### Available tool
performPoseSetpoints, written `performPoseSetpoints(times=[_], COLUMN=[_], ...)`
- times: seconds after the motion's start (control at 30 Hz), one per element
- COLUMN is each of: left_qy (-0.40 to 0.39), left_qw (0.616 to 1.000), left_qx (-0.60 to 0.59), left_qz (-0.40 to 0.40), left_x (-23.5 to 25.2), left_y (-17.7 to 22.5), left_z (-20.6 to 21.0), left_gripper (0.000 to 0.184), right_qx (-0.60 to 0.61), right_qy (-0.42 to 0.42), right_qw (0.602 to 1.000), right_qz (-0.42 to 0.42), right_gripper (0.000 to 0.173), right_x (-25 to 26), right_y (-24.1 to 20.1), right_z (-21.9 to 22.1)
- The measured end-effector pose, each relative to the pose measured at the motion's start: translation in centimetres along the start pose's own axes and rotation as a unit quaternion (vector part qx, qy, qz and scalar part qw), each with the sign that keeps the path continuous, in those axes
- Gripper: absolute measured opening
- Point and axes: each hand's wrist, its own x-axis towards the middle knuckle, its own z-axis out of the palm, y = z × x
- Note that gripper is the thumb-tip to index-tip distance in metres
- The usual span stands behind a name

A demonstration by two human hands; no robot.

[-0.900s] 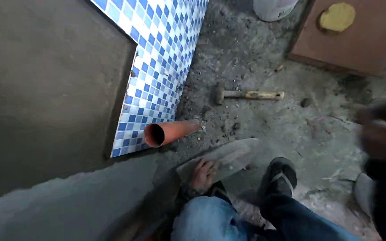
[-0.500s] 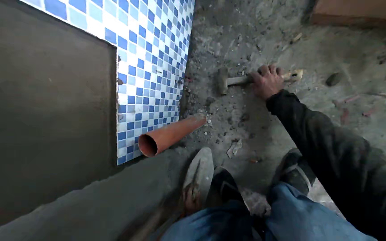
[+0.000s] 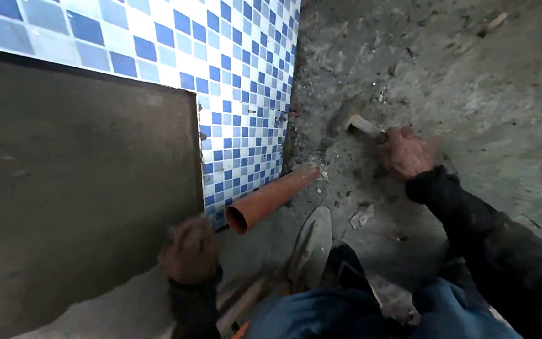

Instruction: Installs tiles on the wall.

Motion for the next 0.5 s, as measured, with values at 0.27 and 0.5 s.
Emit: performPoseSetpoints(times=[0.27, 0.5], left_qy=[-0.179, -0.204], left_qw=[0.936, 0.915], left_qx=[0.209, 0.270], left_qz=[0.221, 0.218], left_x=[17.3, 17.1], left_y=[-0.9, -0.7], left_z=[7.4, 8.7], left_gripper=[0.045, 0.049], right_qx=[0.392, 0.619], right_qy=[-0.131, -0.285], right_qw=[0.911, 0.716], right_qz=[-0.010, 0.149], right_gripper=[0.045, 0.044], right_x=[-4.3, -5.2], right_y=[-4.5, -10.5], right_z=[0.0, -1.4])
